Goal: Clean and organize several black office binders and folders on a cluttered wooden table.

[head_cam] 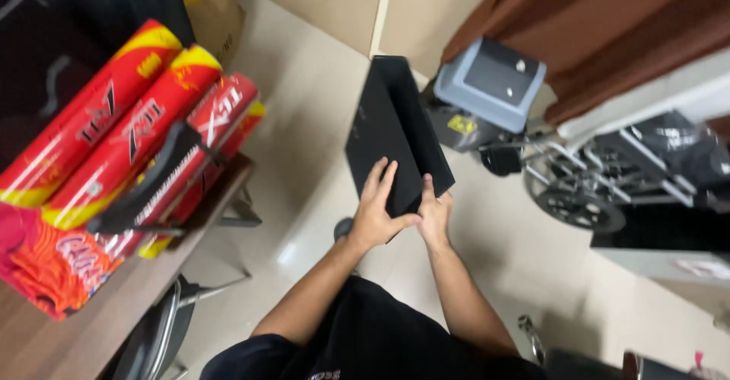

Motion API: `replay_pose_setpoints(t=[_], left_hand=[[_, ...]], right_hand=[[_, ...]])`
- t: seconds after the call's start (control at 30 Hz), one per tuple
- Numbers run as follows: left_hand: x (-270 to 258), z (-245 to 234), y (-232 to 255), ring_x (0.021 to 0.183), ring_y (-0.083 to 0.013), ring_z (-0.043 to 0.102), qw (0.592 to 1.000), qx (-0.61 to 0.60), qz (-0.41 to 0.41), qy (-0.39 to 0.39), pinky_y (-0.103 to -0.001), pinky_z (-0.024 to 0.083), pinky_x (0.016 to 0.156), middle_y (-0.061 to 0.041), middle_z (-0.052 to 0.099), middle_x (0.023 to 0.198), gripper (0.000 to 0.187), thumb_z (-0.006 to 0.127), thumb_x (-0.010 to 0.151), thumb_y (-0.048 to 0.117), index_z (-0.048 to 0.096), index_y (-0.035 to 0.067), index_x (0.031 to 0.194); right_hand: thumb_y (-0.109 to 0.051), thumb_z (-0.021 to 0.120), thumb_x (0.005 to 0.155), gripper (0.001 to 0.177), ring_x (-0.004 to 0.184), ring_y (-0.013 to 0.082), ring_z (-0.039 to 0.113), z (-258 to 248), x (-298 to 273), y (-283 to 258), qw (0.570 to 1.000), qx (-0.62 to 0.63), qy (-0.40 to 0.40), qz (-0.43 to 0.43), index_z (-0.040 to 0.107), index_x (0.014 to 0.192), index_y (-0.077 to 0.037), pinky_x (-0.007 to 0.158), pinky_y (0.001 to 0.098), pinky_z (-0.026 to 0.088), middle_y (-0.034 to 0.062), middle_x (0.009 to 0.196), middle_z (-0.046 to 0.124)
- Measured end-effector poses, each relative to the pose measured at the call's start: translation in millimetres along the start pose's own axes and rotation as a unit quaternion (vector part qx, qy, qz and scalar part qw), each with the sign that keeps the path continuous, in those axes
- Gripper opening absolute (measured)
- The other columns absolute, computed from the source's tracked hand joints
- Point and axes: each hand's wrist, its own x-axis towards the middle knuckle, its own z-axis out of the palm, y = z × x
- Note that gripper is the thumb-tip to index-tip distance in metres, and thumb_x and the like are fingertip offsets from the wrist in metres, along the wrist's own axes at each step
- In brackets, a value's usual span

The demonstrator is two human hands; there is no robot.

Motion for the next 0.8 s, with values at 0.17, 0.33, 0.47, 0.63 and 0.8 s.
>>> replay_pose_setpoints(t=[0.17, 0.33, 0.47, 0.63, 0.8], left_hand=[[93, -13, -42, 0.14, -0.0439, 0.046, 0.996, 0.046, -0.079, 0.003, -0.047, 0.042, 0.113, -0.027, 0.041, 0.155, 0.108, 0.089, 0.07, 0.047, 0.04, 0.0, 0.154], [168, -36, -66, 0.125, -0.0364, 0.063, 0.99, 0.087, -0.115, 0.006, -0.04, 0.052, 0.103, -0.023, 0.059, 0.144, 0.081, 0.08, 0.078, 0.028, 0.05, 0.003, 0.149], [217, -54, -99, 0.113, -0.0333, 0.07, 0.978, 0.089, -0.155, 0.108, -0.038, 0.056, 0.097, -0.02, 0.065, 0.136, 0.067, 0.066, 0.079, 0.015, 0.055, 0.006, 0.144], [277, -69, -155, 0.116, -0.0311, 0.072, 0.965, 0.077, -0.163, 0.19, -0.036, 0.058, 0.097, -0.02, 0.067, 0.135, 0.062, 0.063, 0.082, 0.013, 0.059, 0.007, 0.143], [368, -78, -185, 0.114, -0.0348, 0.068, 0.953, 0.131, -0.142, 0.235, -0.038, 0.056, 0.093, -0.022, 0.067, 0.131, 0.063, 0.073, 0.078, 0.016, 0.06, 0.006, 0.139]], right_hand=[[-0.024, 0.057, 0.106, 0.037, 0.101, 0.0146, 0.065, 52, 90, -26, 0.997, -0.001, -0.015, -0.077, 0.067, 0.124, 0.006, 0.089, 0.029, 0.053, 0.0099, 0.114, 0.073], [-0.019, 0.057, 0.107, 0.033, 0.107, 0.0147, 0.065, 94, 158, -45, 0.995, 0.0, -0.013, -0.098, 0.067, 0.125, 0.007, 0.095, 0.0297, 0.051, 0.0095, 0.118, 0.073], [-0.016, 0.055, 0.108, 0.033, 0.116, 0.016, 0.063, 130, 218, -64, 0.982, 0.008, -0.05, -0.182, 0.064, 0.13, 0.007, 0.103, 0.0302, 0.046, 0.0104, 0.127, 0.07], [-0.016, 0.057, 0.109, 0.031, 0.113, 0.0156, 0.063, 189, 312, -50, 0.981, 0.035, -0.104, -0.158, 0.066, 0.13, 0.005, 0.102, 0.0295, 0.048, 0.0103, 0.126, 0.071], [-0.019, 0.062, 0.105, 0.033, 0.111, 0.0147, 0.064, 254, 416, -45, 0.981, 0.043, -0.14, -0.126, 0.068, 0.126, 0.006, 0.1, 0.0294, 0.049, 0.0102, 0.123, 0.073]])
